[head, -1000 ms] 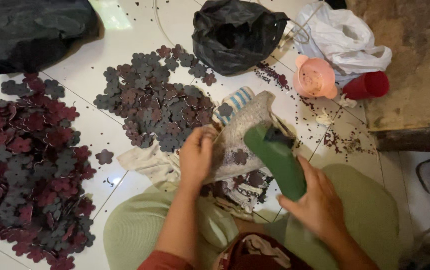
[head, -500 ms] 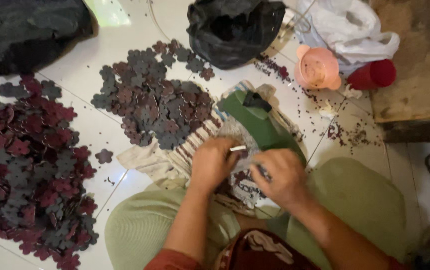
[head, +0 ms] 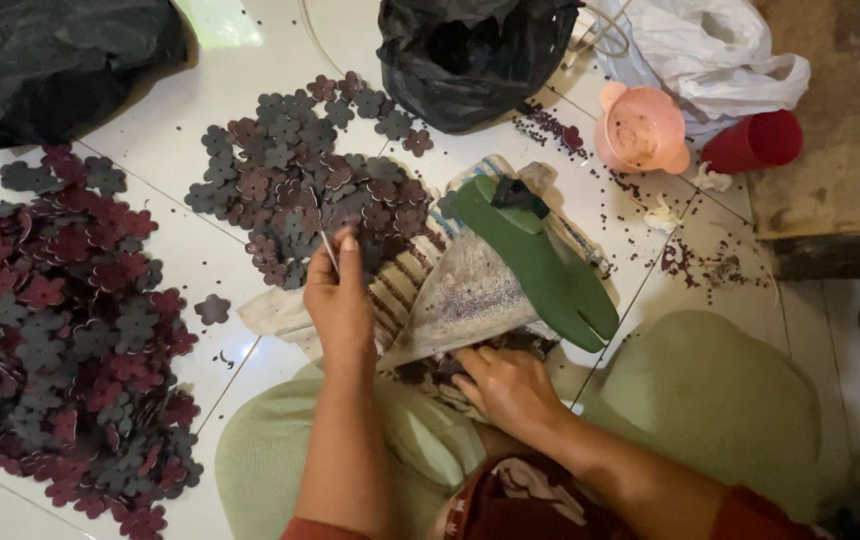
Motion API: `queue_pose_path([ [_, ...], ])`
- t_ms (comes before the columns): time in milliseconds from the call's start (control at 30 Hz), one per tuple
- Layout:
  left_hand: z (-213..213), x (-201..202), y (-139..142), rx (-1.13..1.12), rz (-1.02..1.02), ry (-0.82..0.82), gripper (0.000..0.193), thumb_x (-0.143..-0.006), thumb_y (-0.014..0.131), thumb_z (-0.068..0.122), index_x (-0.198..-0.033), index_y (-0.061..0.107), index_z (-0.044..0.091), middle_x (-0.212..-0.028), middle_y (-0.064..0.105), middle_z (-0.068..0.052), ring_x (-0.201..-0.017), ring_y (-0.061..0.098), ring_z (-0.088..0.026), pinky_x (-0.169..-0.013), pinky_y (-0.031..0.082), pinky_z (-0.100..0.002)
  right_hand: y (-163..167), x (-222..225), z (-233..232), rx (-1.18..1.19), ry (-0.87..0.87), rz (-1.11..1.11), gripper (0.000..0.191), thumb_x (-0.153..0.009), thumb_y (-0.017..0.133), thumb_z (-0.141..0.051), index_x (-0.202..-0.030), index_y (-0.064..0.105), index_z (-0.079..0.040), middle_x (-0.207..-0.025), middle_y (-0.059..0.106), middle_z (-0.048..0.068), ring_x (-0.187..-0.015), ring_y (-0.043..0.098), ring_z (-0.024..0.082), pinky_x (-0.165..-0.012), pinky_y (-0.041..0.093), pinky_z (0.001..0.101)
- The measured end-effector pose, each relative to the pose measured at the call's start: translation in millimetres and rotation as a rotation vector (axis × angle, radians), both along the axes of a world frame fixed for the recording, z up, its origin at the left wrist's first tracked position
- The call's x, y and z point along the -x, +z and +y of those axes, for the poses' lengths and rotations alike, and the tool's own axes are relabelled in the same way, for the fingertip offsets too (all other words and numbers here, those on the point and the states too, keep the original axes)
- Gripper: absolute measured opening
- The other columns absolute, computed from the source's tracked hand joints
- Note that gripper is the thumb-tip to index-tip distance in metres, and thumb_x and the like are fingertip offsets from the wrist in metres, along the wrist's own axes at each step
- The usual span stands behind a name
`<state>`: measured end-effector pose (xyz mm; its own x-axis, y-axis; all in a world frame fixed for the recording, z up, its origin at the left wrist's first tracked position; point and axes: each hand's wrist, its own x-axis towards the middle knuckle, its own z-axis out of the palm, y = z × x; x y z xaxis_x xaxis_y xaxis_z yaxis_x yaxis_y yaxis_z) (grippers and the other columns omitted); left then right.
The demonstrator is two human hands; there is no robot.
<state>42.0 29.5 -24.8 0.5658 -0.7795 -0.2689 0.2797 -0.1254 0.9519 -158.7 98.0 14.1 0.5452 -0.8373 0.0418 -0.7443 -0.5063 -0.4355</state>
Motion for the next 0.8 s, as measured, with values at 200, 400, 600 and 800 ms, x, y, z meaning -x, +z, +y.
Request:
queue_pose_path([
  [200,-1.9,6.2,-1.0,-0.094,0.158,-0.125,0.033,-0.110,0.060,0.021,-0.134,0.072,0.001,-0.094,0.058,-0.007,-0.081,0.046,-0.014,-0.072,0.037,-0.030,3.4,3.8,-10.6,-0.172,0.009,-0.297,0.015,-0.090,0.077,-0.021,-0.099,0.076,-0.009,-0.089,0.078,0.010,-0.070,0.075,0.019,-0.061,0.061,0.0320],
  [400,2.0,21.6,-0.9,0.116,0.285,-0.362,0.036,-0.106,0.054,0.018,-0.138,0.061,0.003,-0.112,0.074,-0.003,-0.102,0.066,-0.008,-0.093,0.051,-0.024,6.7,11.5,-32.5,-0.359,-0.556,-0.309,0.017,-0.090,0.074,-0.020,-0.100,0.077,-0.007,-0.069,0.075,0.006,-0.053,0.068,0.012,-0.050,0.052,0.0296],
  [600,16.3,48.9,0.7,0.103,0.007,-0.594,0.033,-0.101,0.064,0.008,-0.133,0.067,-0.001,-0.120,0.074,-0.005,-0.109,0.065,-0.008,-0.097,0.051,-0.026,0.2,17.9,-32.3,-0.249,-0.588,-0.305,0.024,-0.090,0.074,-0.017,-0.113,0.075,-0.007,-0.060,0.065,0.010,-0.047,0.057,0.012,-0.048,0.046,0.0314],
  [800,18.0,58.6,-12.3,0.102,0.214,-0.697,0.030,-0.101,0.063,0.009,-0.129,0.066,-0.001,-0.112,0.076,-0.003,-0.105,0.070,-0.008,-0.092,0.055,-0.024,-0.2,35.2,-34.5,-0.112,-0.621,-0.536,0.033,-0.094,0.073,-0.011,-0.127,0.070,-0.008,-0.065,0.066,0.001,-0.055,0.056,0.006,-0.051,0.046,0.0250],
])
